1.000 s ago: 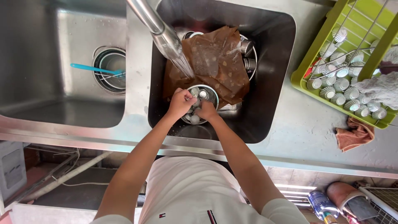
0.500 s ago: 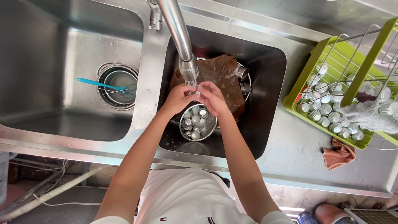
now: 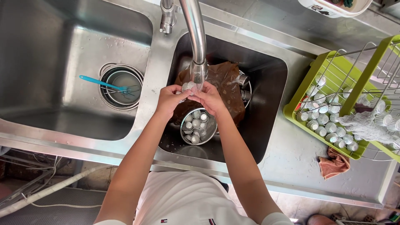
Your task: Wash and rinse small metal tart or baking molds in a sink and place them on a drying rack.
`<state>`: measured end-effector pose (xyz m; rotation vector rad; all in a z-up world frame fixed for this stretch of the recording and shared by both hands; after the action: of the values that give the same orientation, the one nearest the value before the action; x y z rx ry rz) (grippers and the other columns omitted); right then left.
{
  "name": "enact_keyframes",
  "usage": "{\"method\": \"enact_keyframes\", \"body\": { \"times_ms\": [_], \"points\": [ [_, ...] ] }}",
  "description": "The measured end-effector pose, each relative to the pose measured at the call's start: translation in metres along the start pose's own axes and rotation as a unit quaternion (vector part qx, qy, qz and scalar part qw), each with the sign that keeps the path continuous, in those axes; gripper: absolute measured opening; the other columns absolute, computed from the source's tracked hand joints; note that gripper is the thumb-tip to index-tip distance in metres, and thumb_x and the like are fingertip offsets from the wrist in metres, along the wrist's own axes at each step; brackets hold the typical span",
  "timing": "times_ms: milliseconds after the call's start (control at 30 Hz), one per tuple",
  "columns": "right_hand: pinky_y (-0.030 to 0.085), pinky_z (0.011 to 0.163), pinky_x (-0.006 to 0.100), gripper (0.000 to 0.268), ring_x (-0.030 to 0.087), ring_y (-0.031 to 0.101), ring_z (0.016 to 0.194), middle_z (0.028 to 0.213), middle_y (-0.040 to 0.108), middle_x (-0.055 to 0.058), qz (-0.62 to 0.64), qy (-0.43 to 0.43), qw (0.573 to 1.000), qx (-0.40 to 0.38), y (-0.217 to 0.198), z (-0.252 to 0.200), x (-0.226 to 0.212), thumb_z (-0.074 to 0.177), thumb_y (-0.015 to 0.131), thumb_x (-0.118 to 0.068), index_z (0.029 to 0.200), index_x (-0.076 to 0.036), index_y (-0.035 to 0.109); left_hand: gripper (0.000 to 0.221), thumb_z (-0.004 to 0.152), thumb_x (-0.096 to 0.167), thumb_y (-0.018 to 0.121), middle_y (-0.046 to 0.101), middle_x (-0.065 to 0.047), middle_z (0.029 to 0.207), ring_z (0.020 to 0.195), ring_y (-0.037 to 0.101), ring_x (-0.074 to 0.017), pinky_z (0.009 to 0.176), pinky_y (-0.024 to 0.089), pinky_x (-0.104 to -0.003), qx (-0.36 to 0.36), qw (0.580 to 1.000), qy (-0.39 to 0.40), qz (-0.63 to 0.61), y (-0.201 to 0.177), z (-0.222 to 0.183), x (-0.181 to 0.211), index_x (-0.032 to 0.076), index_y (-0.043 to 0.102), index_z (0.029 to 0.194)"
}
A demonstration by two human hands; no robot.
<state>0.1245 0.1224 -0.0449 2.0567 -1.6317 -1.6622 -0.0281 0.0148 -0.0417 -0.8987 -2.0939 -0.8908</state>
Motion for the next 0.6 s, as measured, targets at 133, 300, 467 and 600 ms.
{"method": "enact_keyframes", "body": {
  "times_ms": [133,300,467,600],
  "points": [
    [0.059,0.102,0.046,0.029,0.028,0.07,0.111,0.123,0.067,0.018,0.038,-0.02,0.999,0.014,-0.005,-0.004,0.003,0.098,0.064,-0.003,0.126,0.004,0.058,0.022,0.086,0.019,0.088,0.068,-0.002,0.079,0.066,0.057,-0.0069,0.058,0.047,-0.022,0.106,0.991,0.048,0.058,-0.001,-0.004,0.001,0.002,0.074,0.087],
    [0.061,0.088,0.043,0.025,0.027,0.071,0.096,0.111,0.069,0.016,0.107,0.018,0.993,0.055,-0.008,-0.008,0.004,0.091,0.059,-0.002,0.116,-0.001,0.059,0.018,0.092,0.021,0.078,0.07,-0.001,0.085,0.071,0.06,-0.0084,0.06,0.044,-0.024,0.036,0.997,-0.032,-0.056,-0.004,0.003,-0.005,0.004,0.075,0.098],
    [0.053,0.064,0.032,0.021,0.017,0.061,0.073,0.091,0.066,0.01,0.139,0.059,0.984,0.092,-0.018,-0.016,0.002,0.096,0.06,-0.017,0.106,0.001,0.064,0.014,0.095,0.017,0.07,0.073,-0.002,0.093,0.08,0.066,-0.0107,0.067,0.05,-0.026,-0.072,0.986,-0.099,-0.116,0.0,0.012,-0.016,0.005,0.072,0.103],
    [0.044,0.062,0.026,0.019,0.008,0.048,0.067,0.088,0.063,0.002,0.154,0.034,0.986,0.051,-0.04,-0.017,0.005,0.102,0.073,-0.018,0.11,-0.001,0.068,0.016,0.095,0.017,0.071,0.072,-0.001,0.093,0.078,0.063,-0.0096,0.063,0.045,-0.025,-0.066,0.995,-0.063,-0.043,0.014,0.015,-0.011,0.008,0.073,0.108]
  ]
}}
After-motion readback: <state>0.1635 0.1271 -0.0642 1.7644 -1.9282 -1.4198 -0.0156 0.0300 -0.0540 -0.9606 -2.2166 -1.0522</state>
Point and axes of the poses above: each hand's wrist, its own z-axis towards the middle knuckle, its own y-axis out of the palm, x = y × z, the point moved 1 cm from there along z, towards the middle knuckle
